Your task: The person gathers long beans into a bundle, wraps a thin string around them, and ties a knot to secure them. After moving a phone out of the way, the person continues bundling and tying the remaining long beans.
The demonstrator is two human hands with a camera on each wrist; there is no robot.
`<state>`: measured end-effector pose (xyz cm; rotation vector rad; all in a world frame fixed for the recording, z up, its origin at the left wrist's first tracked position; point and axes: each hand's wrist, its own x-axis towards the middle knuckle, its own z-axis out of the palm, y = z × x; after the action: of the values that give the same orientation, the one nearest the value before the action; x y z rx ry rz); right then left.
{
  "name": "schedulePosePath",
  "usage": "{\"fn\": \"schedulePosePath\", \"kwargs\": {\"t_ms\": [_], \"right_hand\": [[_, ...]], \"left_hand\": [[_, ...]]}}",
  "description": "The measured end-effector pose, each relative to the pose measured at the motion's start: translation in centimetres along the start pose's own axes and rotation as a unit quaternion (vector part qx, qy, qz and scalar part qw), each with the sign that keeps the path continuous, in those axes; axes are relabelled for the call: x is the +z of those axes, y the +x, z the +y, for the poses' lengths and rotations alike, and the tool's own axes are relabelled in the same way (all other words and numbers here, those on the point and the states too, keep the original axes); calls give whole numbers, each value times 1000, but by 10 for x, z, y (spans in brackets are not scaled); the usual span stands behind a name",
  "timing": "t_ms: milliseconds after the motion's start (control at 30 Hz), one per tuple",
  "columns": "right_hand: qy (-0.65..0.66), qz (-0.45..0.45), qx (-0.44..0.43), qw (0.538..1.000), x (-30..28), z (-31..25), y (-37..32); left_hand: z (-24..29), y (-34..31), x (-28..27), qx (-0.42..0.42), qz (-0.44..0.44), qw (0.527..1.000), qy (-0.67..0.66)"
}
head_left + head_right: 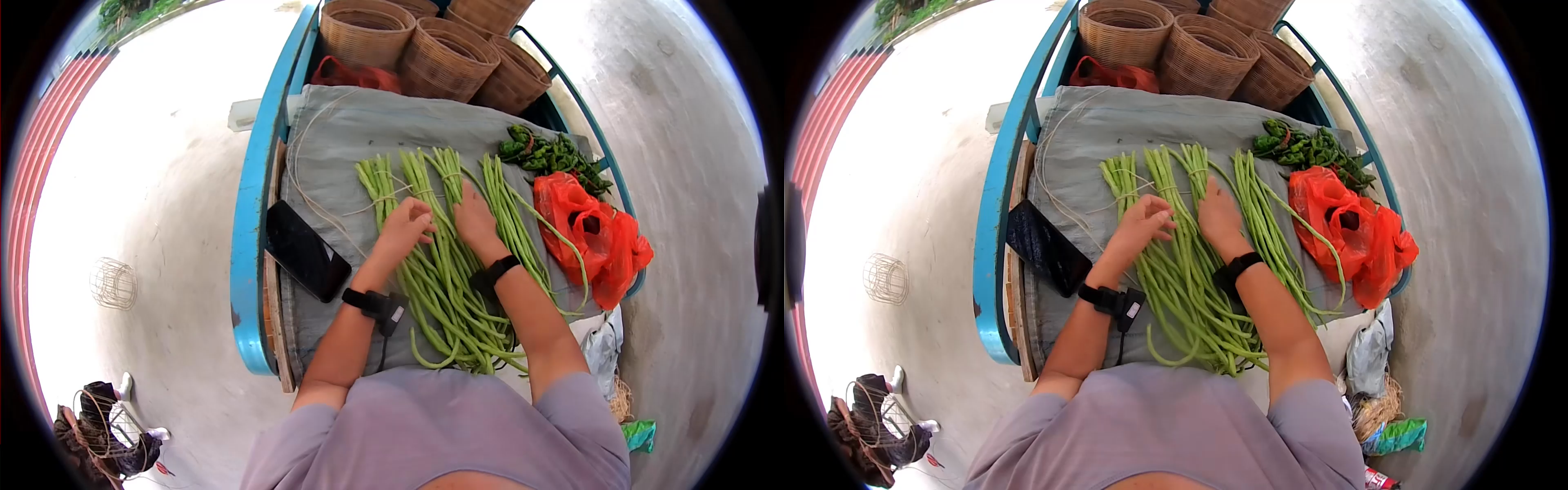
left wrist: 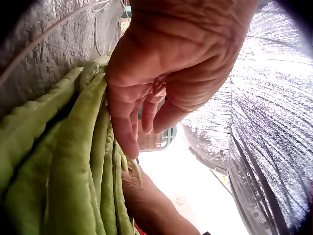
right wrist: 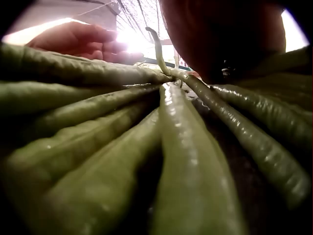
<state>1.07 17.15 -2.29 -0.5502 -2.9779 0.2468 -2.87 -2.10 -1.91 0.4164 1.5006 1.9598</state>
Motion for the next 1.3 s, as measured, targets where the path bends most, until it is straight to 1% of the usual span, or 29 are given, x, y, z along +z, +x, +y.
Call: {"fn": "schedulePosePath", "kwargs": {"t_ms": [100,133,233,267,367,467,567,667,767,867,900,933,967,1000,1067,1100,1167,1200,1267,1300], "right_hand": [[-9,-62,7,998,-15,-8,-7],[-23,-62,-5,998,-10,-3,-8],[-37,-61,3,997,-11,-5,-14],[-5,-57,14,998,-15,-5,-14],[104,-18,-79,991,-3,46,12],[62,-25,74,995,-61,65,5],[-87,-30,42,995,-52,90,-5],[-111,-43,107,987,-27,90,-11],[-108,-67,73,989,-40,83,-13],[-122,-114,103,981,-44,93,-7],[15,-104,144,984,-45,99,-7],[151,-93,180,967,-48,107,-9],[284,-81,213,931,-48,113,-11],[365,-73,222,901,-60,103,-17],[389,-57,179,902,-72,110,-25],[401,-50,155,901,-76,111,-28],[392,13,126,911,-80,107,-36],[387,42,112,914,-82,104,-43],[338,111,89,930,-87,88,-53],[313,144,79,935,-90,77,-61]], "left_hand": [[-6,4,-2,2,-3,1000,-5],[-4,3,-1,-3,1,1000,-7],[-5,4,-2,-3,-7,1000,-4],[-6,5,-3,-5,-6,1000,-9],[-5,5,-3,-11,-7,1000,-21],[0,2,-3,-9,-5,1000,-8],[1,3,-3,-15,-6,1000,-3],[1,2,-3,-13,-7,1000,1],[0,2,-1,-7,1,1000,-23],[-4,5,-3,-5,-6,1000,-13],[-1,5,-3,-6,-4,1000,-11],[3,3,-3,-8,-1,1000,-11],[6,1,-2,-10,1,1000,-10],[8,0,-1,-3,2,1000,-14],[12,-3,1,9,5,1000,-23],[16,-6,3,15,-9,999,-33],[23,-11,9,23,-36,998,-52],[21,-12,13,11,-56,996,-70],[18,-12,21,-8,-95,990,-104],[18,-16,26,-35,-120,985,-123]]}}
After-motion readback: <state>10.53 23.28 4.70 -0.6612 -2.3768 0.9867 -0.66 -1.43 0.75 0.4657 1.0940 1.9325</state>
